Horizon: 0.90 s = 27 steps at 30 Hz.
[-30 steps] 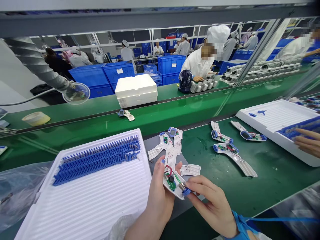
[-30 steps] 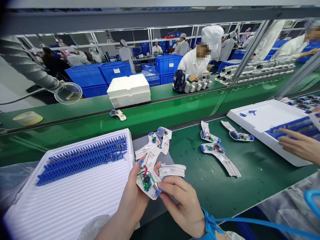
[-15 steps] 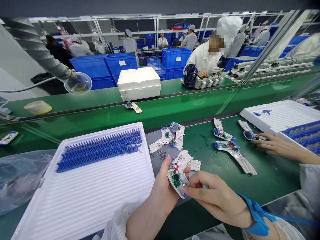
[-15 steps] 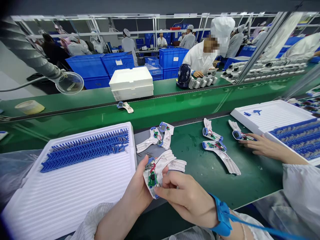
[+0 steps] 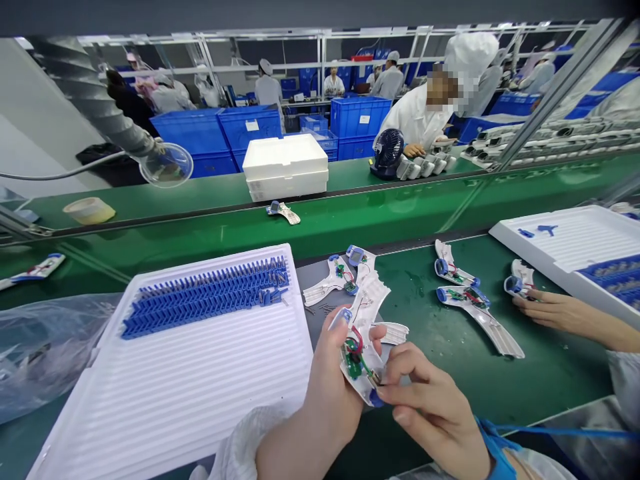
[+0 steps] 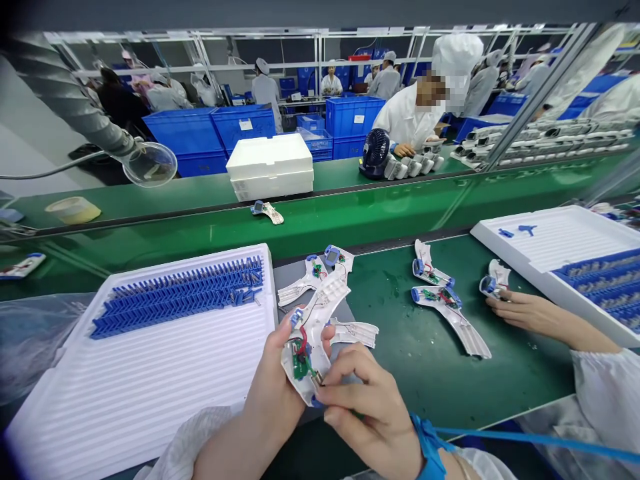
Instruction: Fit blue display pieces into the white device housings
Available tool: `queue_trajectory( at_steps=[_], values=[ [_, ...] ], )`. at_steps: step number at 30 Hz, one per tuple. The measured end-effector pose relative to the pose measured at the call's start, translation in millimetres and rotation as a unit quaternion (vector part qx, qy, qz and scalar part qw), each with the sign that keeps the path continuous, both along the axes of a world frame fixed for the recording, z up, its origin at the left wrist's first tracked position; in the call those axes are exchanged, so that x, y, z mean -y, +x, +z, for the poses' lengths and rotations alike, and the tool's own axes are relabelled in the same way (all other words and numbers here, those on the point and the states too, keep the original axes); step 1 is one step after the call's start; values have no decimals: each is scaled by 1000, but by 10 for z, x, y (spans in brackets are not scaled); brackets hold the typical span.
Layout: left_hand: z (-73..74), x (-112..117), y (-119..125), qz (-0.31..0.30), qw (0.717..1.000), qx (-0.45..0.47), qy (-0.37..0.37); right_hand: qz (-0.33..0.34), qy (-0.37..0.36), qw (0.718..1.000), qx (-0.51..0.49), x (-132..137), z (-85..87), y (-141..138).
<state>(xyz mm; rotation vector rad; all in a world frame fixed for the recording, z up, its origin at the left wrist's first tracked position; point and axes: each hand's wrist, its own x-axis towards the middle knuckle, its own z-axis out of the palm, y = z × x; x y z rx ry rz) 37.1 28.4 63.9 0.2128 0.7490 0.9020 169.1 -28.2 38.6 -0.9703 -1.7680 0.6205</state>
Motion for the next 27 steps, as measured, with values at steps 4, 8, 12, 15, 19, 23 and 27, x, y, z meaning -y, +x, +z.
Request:
queue_trajectory(
  at_steps=[4, 8, 12, 15, 19, 23, 27],
  values=[
    [45, 58, -28, 59, 996, 15, 61, -91, -104, 965, -224, 3, -90, -184],
    [39, 93, -76, 69, 990, 24, 118, 37, -314, 875, -366, -13, -121, -290],
    [47, 121, -99, 76, 978, 25, 195, 41, -337, 874, -349, -9, -112, -286],
    [55, 102, -90, 65, 977, 29, 199, 2, -310, 875, -372, -7, -123, -286],
    [48, 40, -57, 66, 986, 15, 155, 0, -300, 874, -382, 0, -133, -286],
    [47, 11, -31, 68, 989, 6, 131, -21, -281, 893, -350, 5, -73, -291],
    [37, 10, -36, 51, 989, 6, 136, -31, -272, 897, -346, -15, -37, -278]
  ],
)
